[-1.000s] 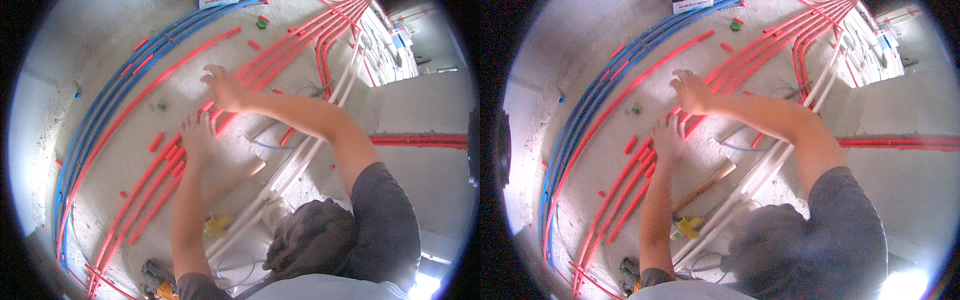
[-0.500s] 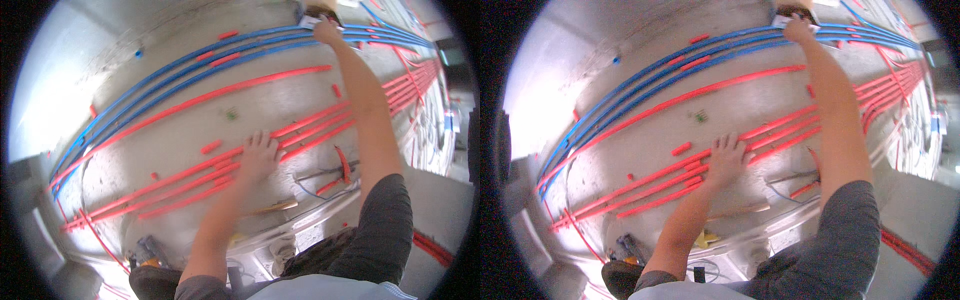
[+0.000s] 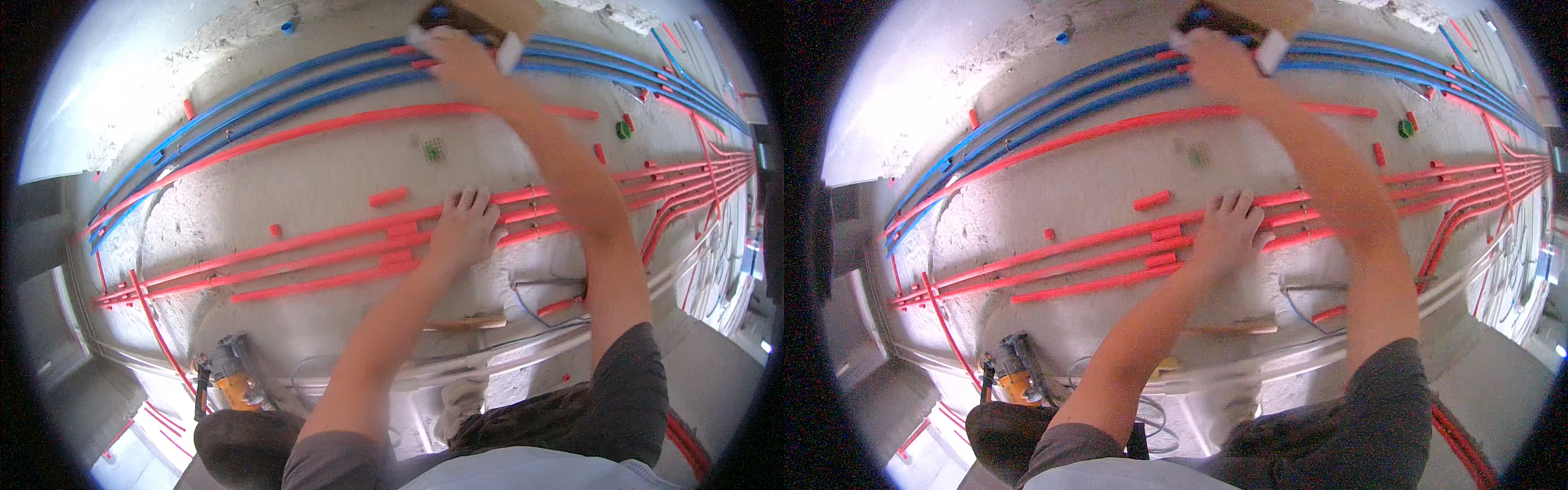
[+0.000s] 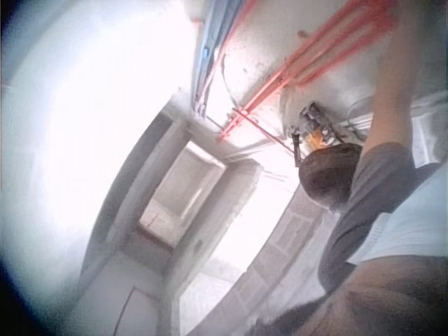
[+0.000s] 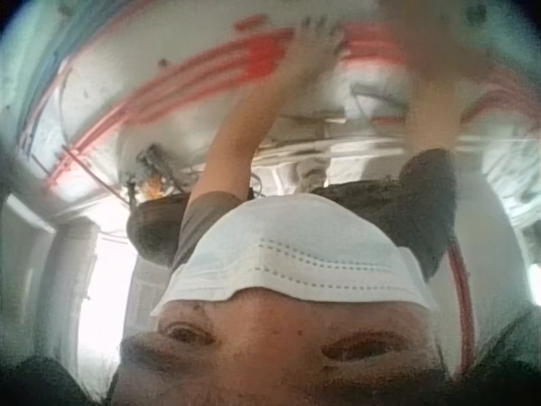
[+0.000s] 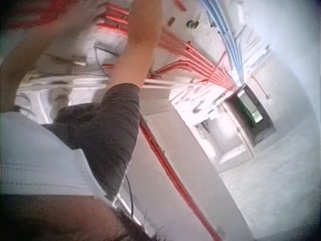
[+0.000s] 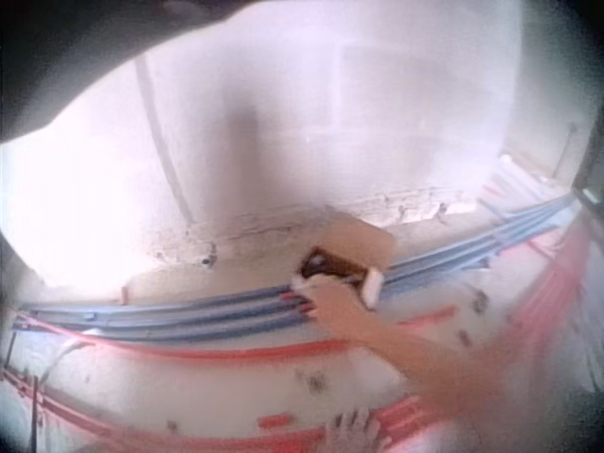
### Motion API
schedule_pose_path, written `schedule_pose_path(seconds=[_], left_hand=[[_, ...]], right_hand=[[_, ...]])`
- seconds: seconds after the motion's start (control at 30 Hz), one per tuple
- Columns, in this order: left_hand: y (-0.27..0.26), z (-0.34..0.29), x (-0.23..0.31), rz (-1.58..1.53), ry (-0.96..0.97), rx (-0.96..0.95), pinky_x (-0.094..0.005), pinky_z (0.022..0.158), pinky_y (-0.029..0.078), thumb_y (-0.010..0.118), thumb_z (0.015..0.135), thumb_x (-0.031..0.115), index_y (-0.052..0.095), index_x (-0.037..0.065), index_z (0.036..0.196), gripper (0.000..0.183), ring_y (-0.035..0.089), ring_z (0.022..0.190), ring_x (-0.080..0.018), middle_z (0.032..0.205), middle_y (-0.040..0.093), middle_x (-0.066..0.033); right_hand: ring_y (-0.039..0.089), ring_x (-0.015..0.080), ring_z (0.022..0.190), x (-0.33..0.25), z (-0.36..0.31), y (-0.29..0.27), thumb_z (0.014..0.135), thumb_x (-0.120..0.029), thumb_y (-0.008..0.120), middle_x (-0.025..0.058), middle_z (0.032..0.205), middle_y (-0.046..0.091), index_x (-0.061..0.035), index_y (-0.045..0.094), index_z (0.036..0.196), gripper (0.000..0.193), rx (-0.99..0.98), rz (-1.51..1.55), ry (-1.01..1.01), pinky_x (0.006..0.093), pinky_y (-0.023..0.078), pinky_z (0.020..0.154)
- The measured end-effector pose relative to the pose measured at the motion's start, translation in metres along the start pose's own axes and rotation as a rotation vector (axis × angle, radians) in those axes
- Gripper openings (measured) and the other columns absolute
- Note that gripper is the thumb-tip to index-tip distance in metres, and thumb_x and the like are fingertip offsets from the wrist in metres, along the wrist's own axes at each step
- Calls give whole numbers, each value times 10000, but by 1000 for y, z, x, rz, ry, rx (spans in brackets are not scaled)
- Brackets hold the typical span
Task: The person uses a rotary hammer drill to cut grooves in a concrete wall, then inserts red and blue plastic conduits into the grooves. They secure the conduits with a hammer and clips, and later bend a long red conduit to fit along the wall.
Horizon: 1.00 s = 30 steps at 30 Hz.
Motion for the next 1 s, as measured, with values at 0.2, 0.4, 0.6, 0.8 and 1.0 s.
schedule_pose_path(seconds=[0.2, 0.4, 0.6, 0.8, 1.0], left_hand=[[9, 5, 0, -45, 141, 234, -559, 1074, 405, 778, 856, 372, 719, 25, 1092, 423, 545, 1285, -364, 1300, 632, -186], [-28, -63, -5, -113, 138, 528, -572, 1077, 415, 777, 863, 235, 719, 45, 1052, 274, 583, 1238, -380, 1247, 663, -169], [-90, -257, -52, -247, -359, 810, -491, 940, 520, 743, 908, 99, 698, 29, 1007, 129, 645, 1082, -388, 1147, 685, -164], [-106, -342, -106, -321, -743, 911, -427, 875, 537, 726, 942, 83, 691, 4, 968, 90, 668, 983, -334, 998, 682, -164], [-126, -345, -125, -388, -753, 931, -369, 808, 541, 717, 945, 50, 696, -10, 972, 69, 667, 918, -248, 975, 676, -126]], right_hand=[[581, 403, 1335, -141, 41, 21, 859, 5, 619, 206, 1406, 630, -27, 632, 1384, 527, -115, 149, -166, 475, 463, 1144], [663, 433, 1216, -185, 65, 38, 920, -11, 563, 237, 1319, 696, -35, 708, 1274, 383, -169, 126, -139, 508, 530, 1054], [701, 464, 1124, -151, 100, 69, 948, -177, 578, 286, 1162, 738, -10, 721, 1198, 333, -250, -168, -106, 529, 555, 991], [694, 469, 1121, -175, 104, 67, 932, -261, 595, 295, 1168, 732, 6, 770, 1077, 350, -140, -222, -29, 528, 539, 1017], [746, 471, 1045, -179, 81, 30, 891, -178, 587, 298, 1093, 759, 15, 799, 1030, 319, -119, -283, 56, 566, 584, 949]])
Point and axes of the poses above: each hand's wrist, its own z-axis towards the middle knuckle, its own y-axis out of the palm, x = y × z, the point moved 3 cm from there along z, towards the middle knuckle
